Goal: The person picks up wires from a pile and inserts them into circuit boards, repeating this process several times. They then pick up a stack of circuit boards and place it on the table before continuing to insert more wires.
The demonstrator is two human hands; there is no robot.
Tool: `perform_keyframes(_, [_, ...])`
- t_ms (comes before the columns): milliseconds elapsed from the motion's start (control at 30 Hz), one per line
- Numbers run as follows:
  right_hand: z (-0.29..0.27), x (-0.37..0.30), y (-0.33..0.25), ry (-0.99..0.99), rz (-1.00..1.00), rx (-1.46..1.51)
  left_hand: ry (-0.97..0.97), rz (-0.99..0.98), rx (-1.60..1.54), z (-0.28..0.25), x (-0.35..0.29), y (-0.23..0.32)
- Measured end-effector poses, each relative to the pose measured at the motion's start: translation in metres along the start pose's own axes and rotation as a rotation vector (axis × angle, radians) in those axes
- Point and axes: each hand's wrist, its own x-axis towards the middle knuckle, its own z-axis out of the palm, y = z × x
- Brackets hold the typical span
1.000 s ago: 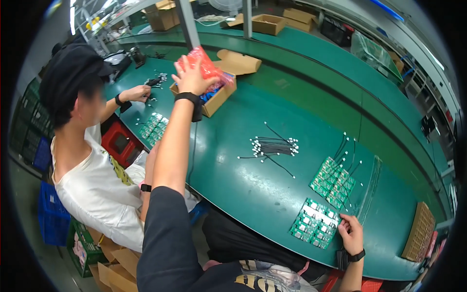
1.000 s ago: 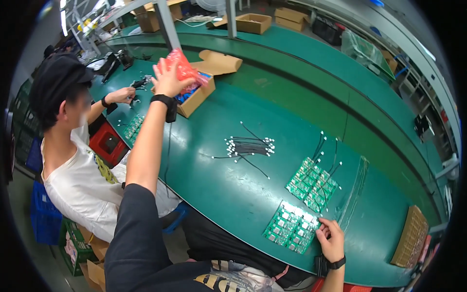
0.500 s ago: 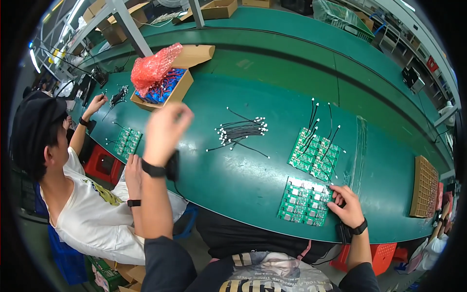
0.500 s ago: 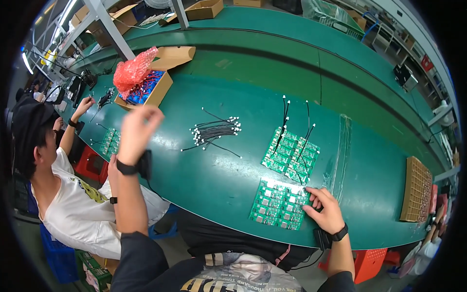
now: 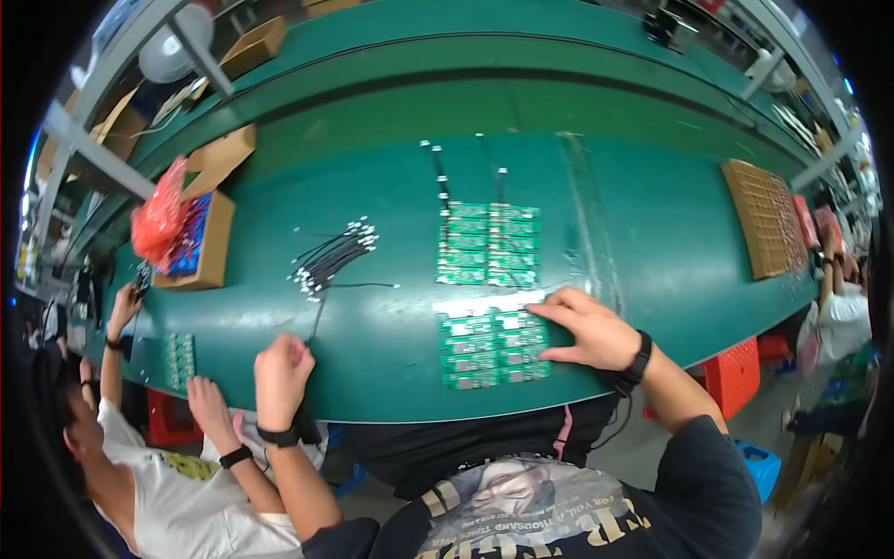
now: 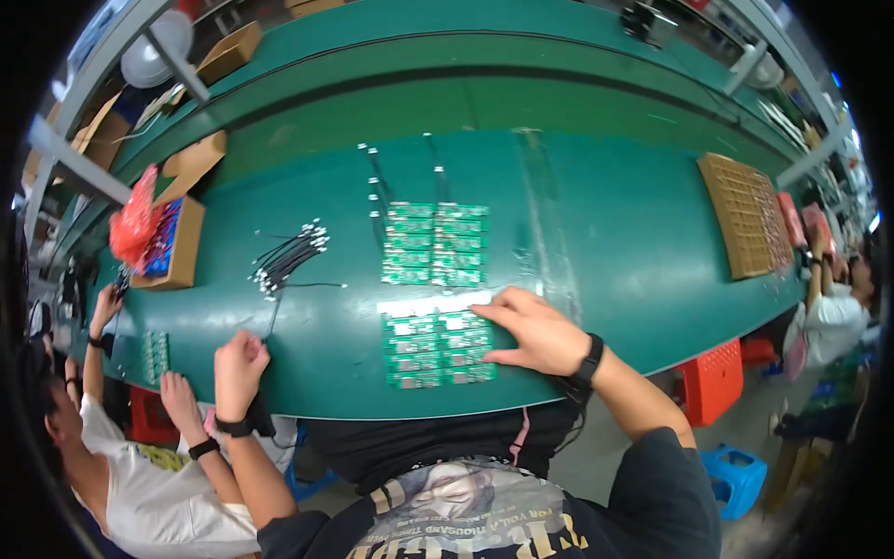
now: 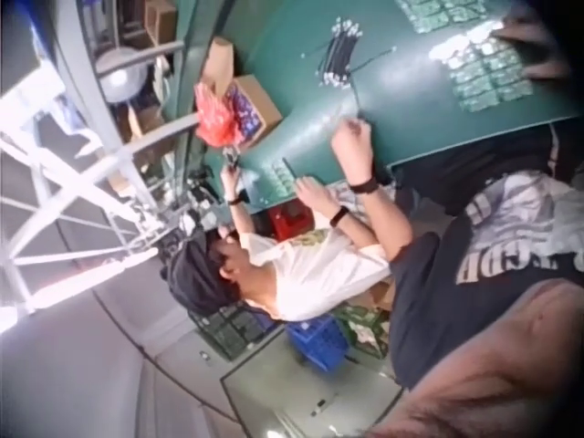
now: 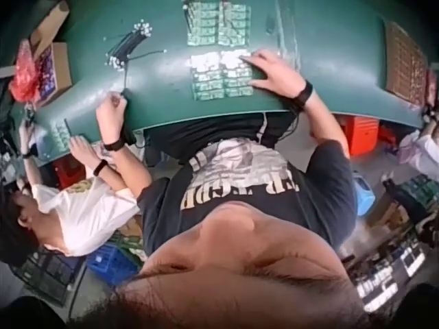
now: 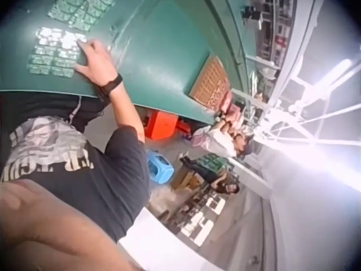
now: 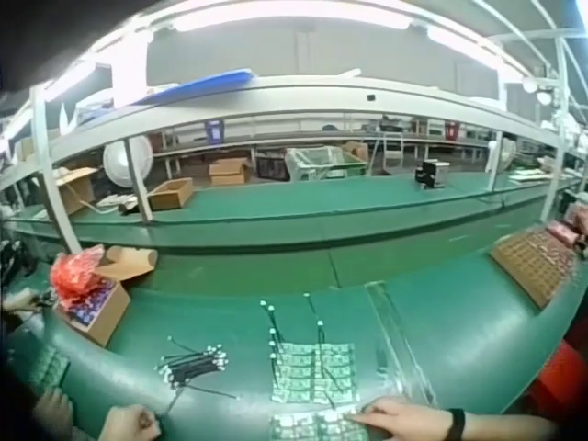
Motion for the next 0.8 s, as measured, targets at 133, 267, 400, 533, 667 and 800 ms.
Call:
perform_keyframes(133, [0.004, 0.007, -0.004, 0.016, -0.106, -0.025, -0.01, -0.122, -0.367, -0.013, -0.03, 0.017])
perform_keyframes(267, [0.012, 0.005, -0.008, -0.003, -0.07, -0.042, 0.048, -0.135, -0.744, -0.016, -0.055, 0.017])
perform_keyframes(400, [0.016, 0.012, -0.017, 0.018, -0.146, -0.004, 0.081, -0.117, -1.003, -0.023, -0.071, 0.007])
perform_keyframes(533, [0.018, 0.01, -0.025, 0.128, -0.141, 0.104, 0.284, -0.135, -1.069, -0.011, -0.077, 0.044])
perform_keyframes(667, [0.022, 0.0, -0.057, -0.142, -0.097, 0.531, -0.079, 0.147, -0.84, 0.022, -0.101, 0.103])
perform_keyframes(800, [0.047, 0.002, -0.08, -0.183, -0.192, 0.76, -0.104, 0.439, -0.68, 0.046, -0.107, 0.154])
